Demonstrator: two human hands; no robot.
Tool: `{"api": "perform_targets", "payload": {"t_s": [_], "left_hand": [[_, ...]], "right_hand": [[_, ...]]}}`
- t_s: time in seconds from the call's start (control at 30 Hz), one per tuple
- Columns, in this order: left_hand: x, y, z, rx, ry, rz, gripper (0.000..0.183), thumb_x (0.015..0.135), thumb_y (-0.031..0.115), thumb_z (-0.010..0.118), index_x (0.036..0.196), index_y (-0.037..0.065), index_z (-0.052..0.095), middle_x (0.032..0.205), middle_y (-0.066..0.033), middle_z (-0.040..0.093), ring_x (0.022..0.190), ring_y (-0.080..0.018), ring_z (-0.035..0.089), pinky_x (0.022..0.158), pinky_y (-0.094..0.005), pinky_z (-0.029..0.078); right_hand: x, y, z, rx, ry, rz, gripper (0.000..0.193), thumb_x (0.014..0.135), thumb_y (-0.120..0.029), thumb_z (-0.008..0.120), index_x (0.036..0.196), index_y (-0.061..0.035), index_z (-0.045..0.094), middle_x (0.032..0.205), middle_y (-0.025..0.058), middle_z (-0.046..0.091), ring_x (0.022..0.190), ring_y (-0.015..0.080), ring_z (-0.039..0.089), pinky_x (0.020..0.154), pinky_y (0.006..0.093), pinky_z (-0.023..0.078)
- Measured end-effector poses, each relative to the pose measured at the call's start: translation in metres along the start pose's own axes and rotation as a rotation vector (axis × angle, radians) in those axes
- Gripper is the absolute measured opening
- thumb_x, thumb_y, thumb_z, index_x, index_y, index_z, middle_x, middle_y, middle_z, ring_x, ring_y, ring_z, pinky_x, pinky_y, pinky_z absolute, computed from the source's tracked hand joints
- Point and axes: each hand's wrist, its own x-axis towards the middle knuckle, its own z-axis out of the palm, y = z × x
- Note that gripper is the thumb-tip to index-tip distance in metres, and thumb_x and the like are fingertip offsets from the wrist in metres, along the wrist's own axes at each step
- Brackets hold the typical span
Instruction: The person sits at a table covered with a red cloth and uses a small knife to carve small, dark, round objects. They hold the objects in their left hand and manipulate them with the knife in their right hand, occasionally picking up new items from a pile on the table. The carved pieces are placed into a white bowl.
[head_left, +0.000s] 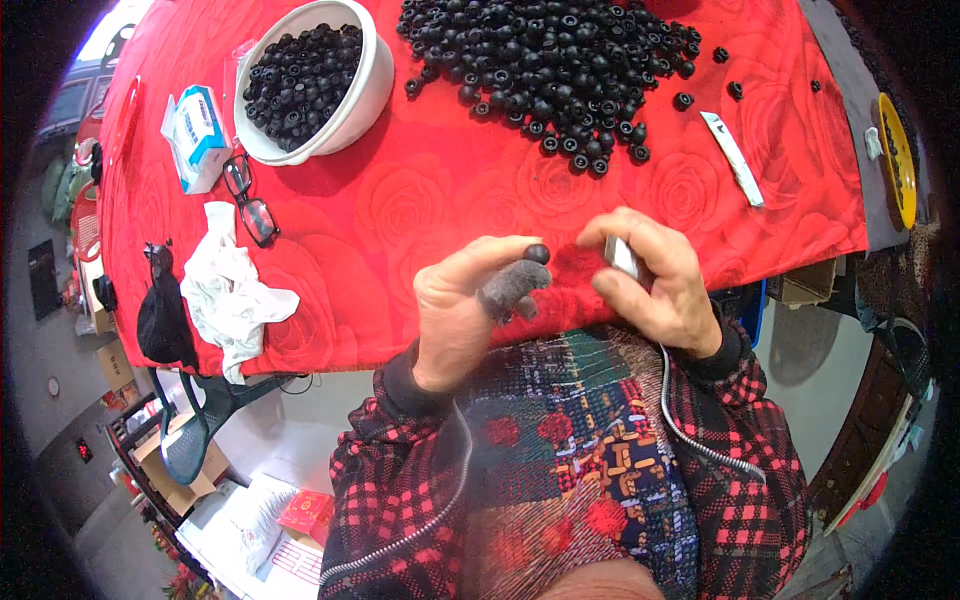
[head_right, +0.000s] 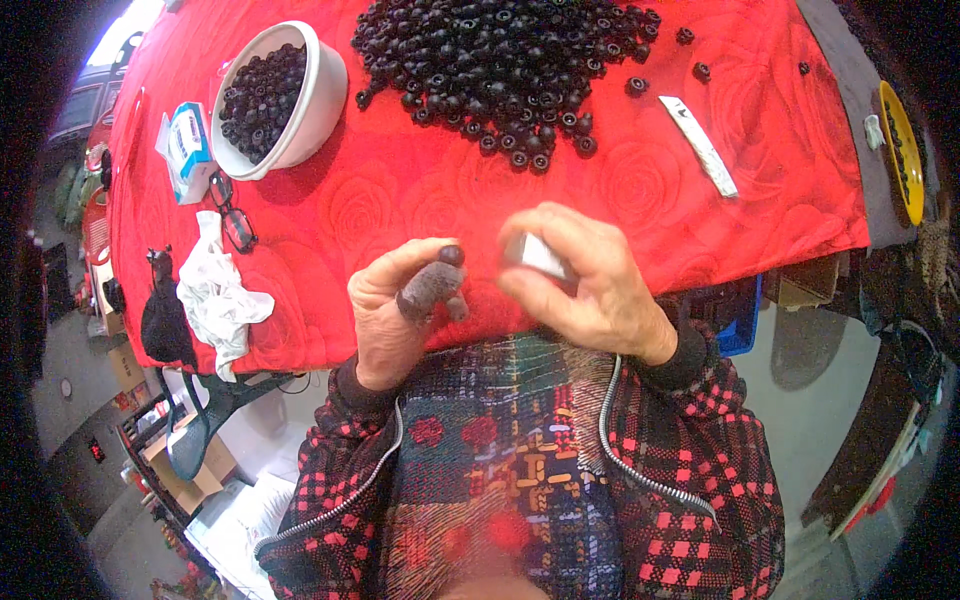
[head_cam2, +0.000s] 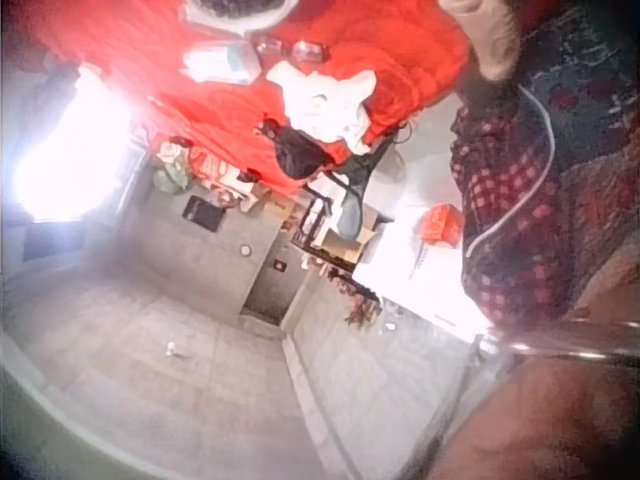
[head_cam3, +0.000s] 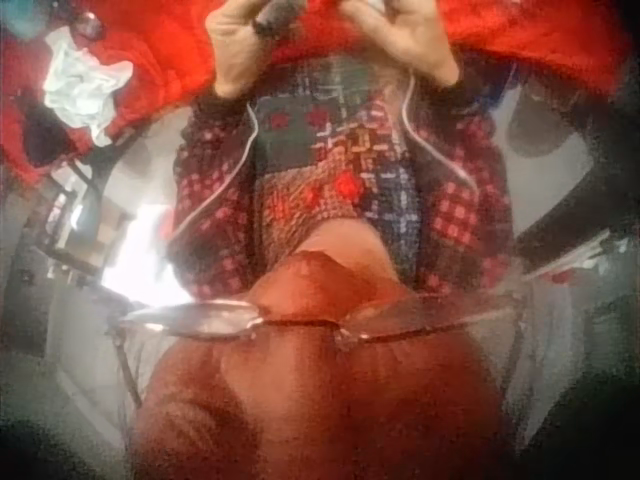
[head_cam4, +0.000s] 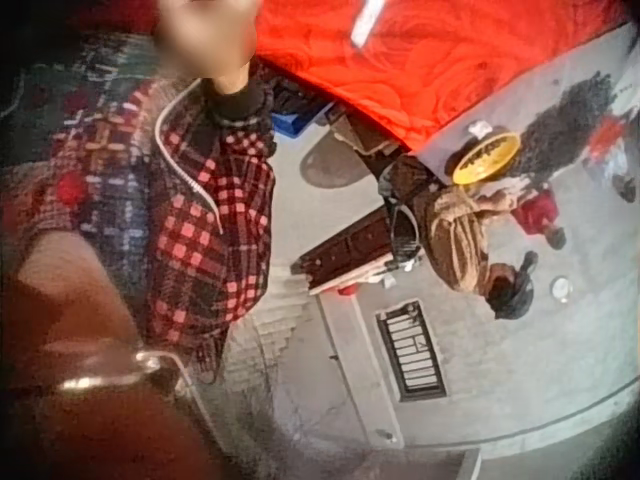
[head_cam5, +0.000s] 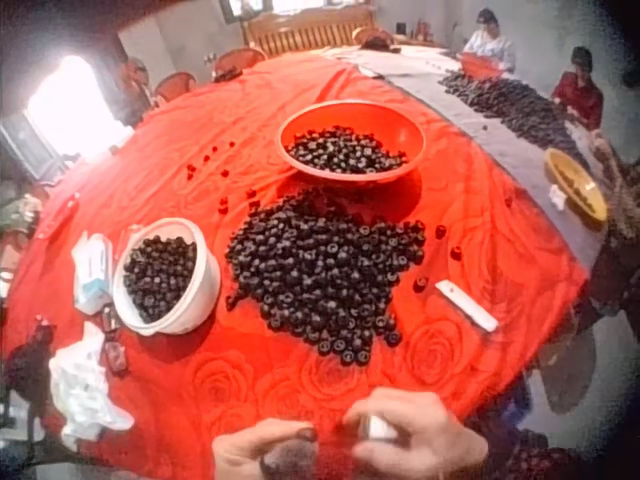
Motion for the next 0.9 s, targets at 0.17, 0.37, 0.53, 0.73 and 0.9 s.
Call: {"api": "perform_targets", "payload": {"t_s": [0.17, 0.37, 0.53, 0.73, 0.9], "left_hand": [[0.000, -0.006, 0.000, 0.403, 0.007, 0.348, 0.020, 0.080, -0.004, 0.064, 0.099, 0.002, 0.067, 0.092, -0.0079, 0.066, 0.078, -0.0152, 0.064, 0.061, -0.0242, 0.053], [-0.006, -0.001, 0.001, -0.380, -0.055, -0.089, 0.014, 0.087, 0.003, 0.060, 0.099, -0.005, 0.061, 0.085, -0.0090, 0.064, 0.067, -0.0144, 0.062, 0.055, -0.0248, 0.051], [0.000, 0.004, -0.015, -0.319, -0.349, -0.445, 0.017, 0.088, 0.012, 0.058, 0.097, -0.003, 0.063, 0.081, -0.0095, 0.065, 0.062, -0.0136, 0.061, 0.048, -0.0244, 0.048], [-0.001, 0.003, -0.008, -0.357, -0.376, -0.386, 0.026, 0.090, 0.020, 0.058, 0.103, -0.001, 0.061, 0.087, -0.0102, 0.066, 0.063, -0.0149, 0.063, 0.046, -0.0261, 0.048], [-0.008, 0.001, -0.007, -0.574, -0.248, -0.392, 0.026, 0.093, 0.016, 0.050, 0.110, -0.002, 0.058, 0.088, -0.0079, 0.064, 0.068, -0.0139, 0.062, 0.053, -0.0247, 0.051]], "right_hand": [[0.008, -0.006, 0.016, 0.173, -0.043, 0.171, 0.022, 0.078, -0.009, 0.071, 0.097, -0.0023, 0.060, 0.072, -0.0008, 0.052, 0.063, 0.0061, 0.048, 0.054, 0.0233, 0.037], [0.008, 0.000, 0.022, 0.063, 0.014, -0.131, 0.019, 0.076, -0.007, 0.071, 0.092, -0.0017, 0.062, 0.072, 0.0052, 0.057, 0.058, 0.0147, 0.054, 0.052, 0.0281, 0.040], [0.010, -0.001, 0.009, -0.078, -0.177, -0.368, 0.031, 0.066, -0.005, 0.075, 0.094, -0.0015, 0.063, 0.069, 0.0078, 0.057, 0.056, 0.0225, 0.057, 0.048, 0.0322, 0.042], [0.003, -0.006, 0.009, -0.275, -0.110, -0.423, 0.037, 0.064, -0.011, 0.069, 0.099, -0.0034, 0.059, 0.067, 0.0052, 0.050, 0.057, 0.0231, 0.055, 0.048, 0.0340, 0.040], [-0.013, -0.002, 0.010, -0.628, 0.001, -0.594, 0.043, 0.064, -0.017, 0.069, 0.104, -0.0025, 0.059, 0.065, 0.0015, 0.046, 0.052, 0.0183, 0.048, 0.046, 0.0324, 0.034]]}}
